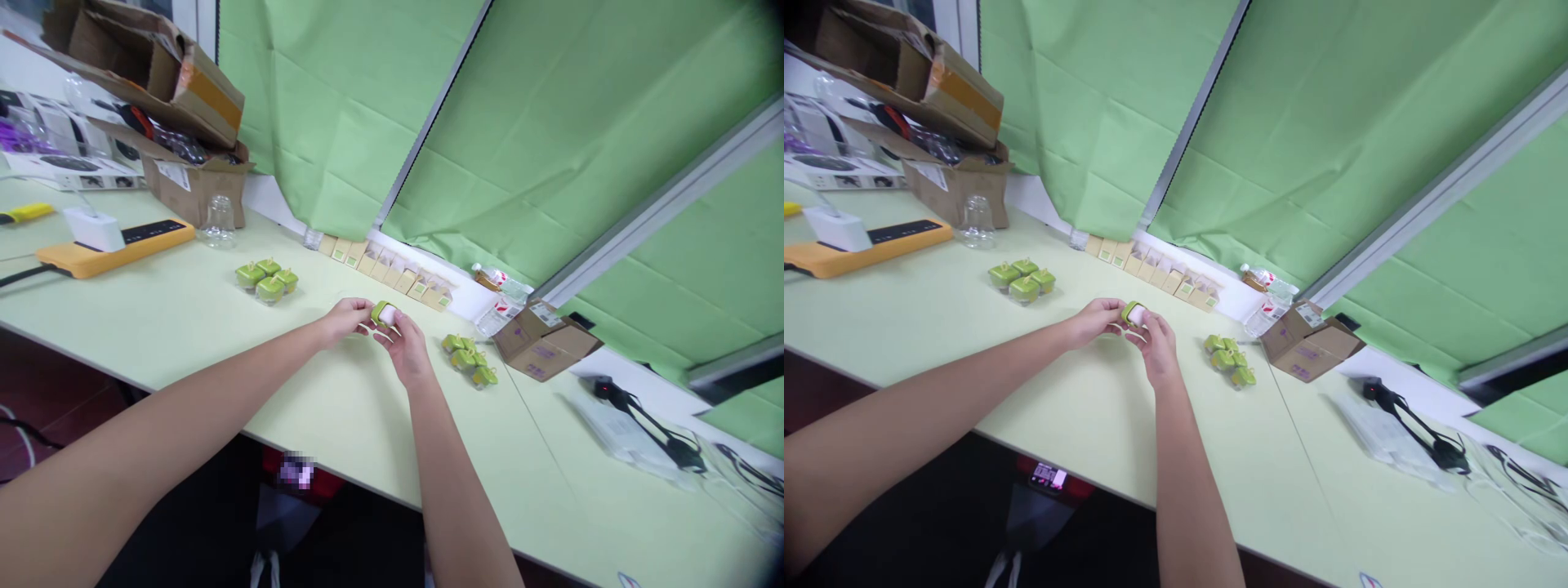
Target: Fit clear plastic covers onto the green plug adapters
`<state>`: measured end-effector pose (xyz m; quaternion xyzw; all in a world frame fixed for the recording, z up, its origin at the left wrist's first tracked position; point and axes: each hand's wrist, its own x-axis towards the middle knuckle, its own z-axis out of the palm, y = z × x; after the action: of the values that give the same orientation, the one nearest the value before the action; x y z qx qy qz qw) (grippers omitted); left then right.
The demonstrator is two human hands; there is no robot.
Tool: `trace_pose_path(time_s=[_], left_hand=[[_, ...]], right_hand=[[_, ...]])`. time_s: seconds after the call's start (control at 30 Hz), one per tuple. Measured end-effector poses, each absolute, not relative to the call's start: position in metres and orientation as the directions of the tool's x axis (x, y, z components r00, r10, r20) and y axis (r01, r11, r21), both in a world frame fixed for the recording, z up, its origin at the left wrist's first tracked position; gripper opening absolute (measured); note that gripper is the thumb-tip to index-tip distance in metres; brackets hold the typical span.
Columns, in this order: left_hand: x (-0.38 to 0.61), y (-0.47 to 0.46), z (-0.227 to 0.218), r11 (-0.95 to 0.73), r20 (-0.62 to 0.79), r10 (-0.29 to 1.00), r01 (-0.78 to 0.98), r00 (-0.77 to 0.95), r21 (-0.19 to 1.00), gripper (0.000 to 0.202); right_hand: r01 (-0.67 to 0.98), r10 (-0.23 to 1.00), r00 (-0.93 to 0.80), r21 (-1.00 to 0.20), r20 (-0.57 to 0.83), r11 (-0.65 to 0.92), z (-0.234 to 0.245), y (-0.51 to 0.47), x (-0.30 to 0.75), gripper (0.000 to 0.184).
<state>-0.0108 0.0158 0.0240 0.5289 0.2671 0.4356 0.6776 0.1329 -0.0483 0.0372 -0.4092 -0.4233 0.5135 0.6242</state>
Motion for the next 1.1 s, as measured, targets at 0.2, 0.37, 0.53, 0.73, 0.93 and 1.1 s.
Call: trace_pose_path(time_s=[0.2, 0.37, 0.53, 0.73, 0.93, 1.1], left_hand=[[-0.012, 0.0136, 0.0261, 0.069, 0.085, 0.874, -0.297, 0.479, 0.952, 0.021], [-0.0123, 0.0124, 0.0266, 0.07, 0.087, 0.873, -0.299, 0.48, 0.952, 0.02], [-0.0119, 0.0133, 0.0251, 0.053, 0.096, 0.876, -0.292, 0.472, 0.955, 0.015], [-0.012, 0.015, 0.0243, 0.084, 0.079, 0.879, -0.315, 0.47, 0.946, 0.015], [-0.0117, 0.0156, 0.0239, 0.092, 0.086, 0.875, -0.338, 0.477, 0.937, 0.017], [-0.0113, 0.0143, 0.0246, 0.049, 0.115, 0.861, -0.306, 0.496, 0.951, 0.026]], right_hand=[[-0.291, 0.988, 0.107, -0.946, 0.112, 0.139, 0.0381, -0.0497, 0.1325, 0.028], [-0.288, 0.988, 0.108, -0.948, 0.109, 0.136, 0.037, -0.0488, 0.1335, 0.029], [-0.27, 0.989, 0.109, -0.954, 0.102, 0.128, 0.0371, -0.0485, 0.134, 0.032], [-0.31, 0.991, 0.098, -0.943, 0.096, 0.122, 0.0375, -0.0482, 0.1339, 0.031], [-0.357, 0.991, 0.103, -0.927, 0.086, 0.117, 0.0395, -0.049, 0.1327, 0.031], [-0.316, 0.992, 0.062, -0.94, 0.111, 0.126, 0.04, -0.0501, 0.1312, 0.033]])
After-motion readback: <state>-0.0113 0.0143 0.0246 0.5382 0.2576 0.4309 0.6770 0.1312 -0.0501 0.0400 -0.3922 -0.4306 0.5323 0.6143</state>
